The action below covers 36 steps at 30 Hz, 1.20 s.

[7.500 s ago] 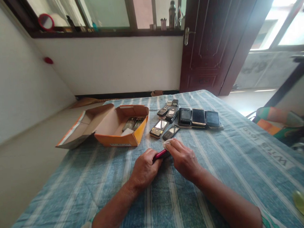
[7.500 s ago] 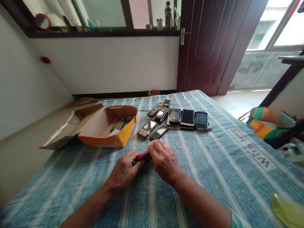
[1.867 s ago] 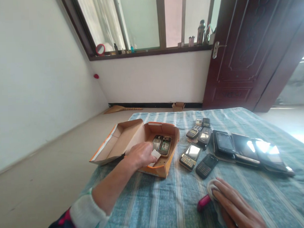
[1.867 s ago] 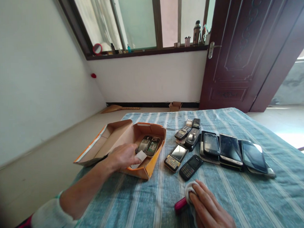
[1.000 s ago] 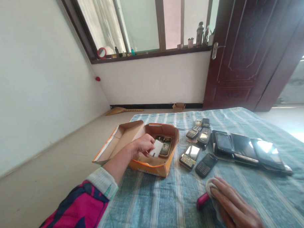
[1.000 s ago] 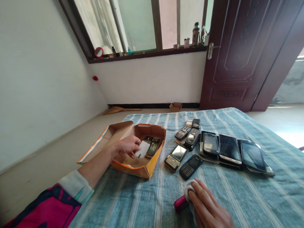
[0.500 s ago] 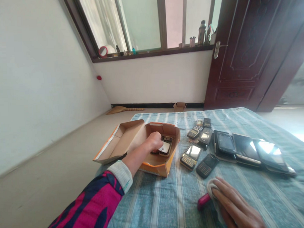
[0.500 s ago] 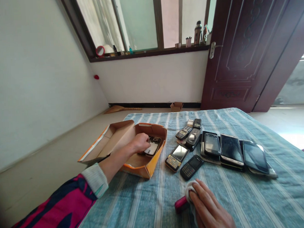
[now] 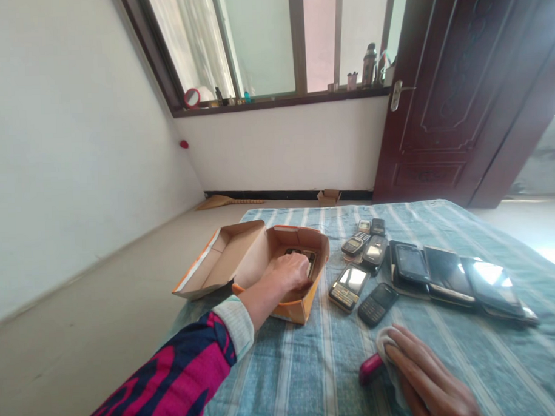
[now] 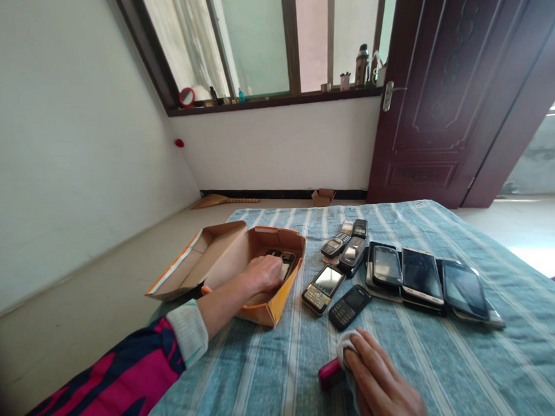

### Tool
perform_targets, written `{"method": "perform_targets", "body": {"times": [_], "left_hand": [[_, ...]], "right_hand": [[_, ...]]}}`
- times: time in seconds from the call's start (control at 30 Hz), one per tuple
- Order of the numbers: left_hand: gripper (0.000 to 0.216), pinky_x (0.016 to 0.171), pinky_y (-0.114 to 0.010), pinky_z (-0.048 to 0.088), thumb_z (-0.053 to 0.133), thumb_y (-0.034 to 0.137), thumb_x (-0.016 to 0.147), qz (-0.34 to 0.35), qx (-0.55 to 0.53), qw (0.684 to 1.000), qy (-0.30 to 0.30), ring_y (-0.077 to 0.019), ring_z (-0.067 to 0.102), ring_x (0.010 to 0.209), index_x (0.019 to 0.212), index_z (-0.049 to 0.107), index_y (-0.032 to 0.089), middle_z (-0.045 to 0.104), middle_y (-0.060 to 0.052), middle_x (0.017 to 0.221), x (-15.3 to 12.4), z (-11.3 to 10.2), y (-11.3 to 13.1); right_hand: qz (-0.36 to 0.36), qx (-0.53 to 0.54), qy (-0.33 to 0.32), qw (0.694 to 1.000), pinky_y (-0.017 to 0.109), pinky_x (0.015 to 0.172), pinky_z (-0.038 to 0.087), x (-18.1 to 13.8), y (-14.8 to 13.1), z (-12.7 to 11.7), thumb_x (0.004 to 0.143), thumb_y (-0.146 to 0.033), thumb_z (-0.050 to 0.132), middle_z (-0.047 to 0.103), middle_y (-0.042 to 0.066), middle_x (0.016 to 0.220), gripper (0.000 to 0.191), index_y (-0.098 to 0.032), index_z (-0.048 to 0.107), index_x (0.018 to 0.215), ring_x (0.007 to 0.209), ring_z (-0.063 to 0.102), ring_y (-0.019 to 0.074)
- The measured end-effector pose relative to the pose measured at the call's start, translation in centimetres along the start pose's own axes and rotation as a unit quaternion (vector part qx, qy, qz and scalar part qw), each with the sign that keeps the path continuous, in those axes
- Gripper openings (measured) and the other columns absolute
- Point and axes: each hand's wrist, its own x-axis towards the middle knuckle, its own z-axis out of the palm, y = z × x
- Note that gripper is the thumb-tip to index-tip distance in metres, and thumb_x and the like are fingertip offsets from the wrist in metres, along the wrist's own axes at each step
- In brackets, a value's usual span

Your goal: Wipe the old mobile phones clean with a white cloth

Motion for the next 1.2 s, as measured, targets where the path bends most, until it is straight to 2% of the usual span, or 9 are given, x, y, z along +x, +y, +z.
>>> {"method": "perform_targets", "body": {"times": [0.3,0.6,0.87,1.07,1.2], "left_hand": [[0.024,0.087,-0.037,0.053,0.064,0.024,0.076,0.044,0.04,0.998,0.002,-0.034,0.066,0.105,0.096,0.074,0.013,0.071,-0.02,0.107,-0.4,-0.6,0.8],[0.027,0.08,-0.036,0.054,0.053,0.016,0.084,0.051,0.072,0.996,0.012,-0.0324,0.067,0.103,0.105,0.069,0.011,0.071,-0.021,0.106,-0.8,-0.3,0.9],[0.022,0.084,-0.039,0.053,0.053,0.014,0.083,0.09,0.07,0.993,0.012,-0.0332,0.067,0.102,0.096,0.071,0.012,0.072,-0.021,0.101,-0.5,0.2,0.5],[0.028,0.085,-0.041,0.051,0.053,0.012,0.08,0.068,0.021,0.997,0.036,-0.035,0.066,0.103,0.103,0.068,0.008,0.07,-0.025,0.103,-0.2,0.1,0.6],[0.024,0.072,-0.034,0.053,0.06,0.011,0.07,0.016,-0.042,0.998,0.041,-0.0343,0.07,0.092,0.091,0.071,0.007,0.072,-0.023,0.092,1.1,-0.1,-1.1]], "right_hand": [[0.002,0.001,0.006,1.0,0.031,0.101,0.048,0.1,0.0,0.1,0.086,-0.009,0.054,0.066,0.015,0.12,0.031,-0.01,0.066,0.115,0.119,0.058,0.0268],[0.0,0.006,0.002,1.0,0.032,0.1,0.049,-0.2,0.0,0.4,0.086,-0.008,0.053,0.065,0.017,0.122,0.033,-0.008,0.064,0.116,0.121,0.056,0.0283],[0.014,0.013,0.016,1.0,0.032,0.103,0.047,0.0,-0.1,0.4,0.086,-0.008,0.053,0.064,0.015,0.123,0.034,-0.01,0.063,0.119,0.122,0.056,0.0272],[0.007,0.006,0.017,1.0,0.032,0.102,0.048,0.2,-0.1,0.5,0.087,-0.007,0.053,0.064,0.017,0.121,0.033,-0.008,0.062,0.118,0.123,0.054,0.0273],[0.003,0.007,0.019,1.0,0.033,0.102,0.048,0.2,-0.1,0.5,0.086,-0.006,0.053,0.065,0.018,0.12,0.033,-0.008,0.062,0.118,0.124,0.054,0.0278]]}}
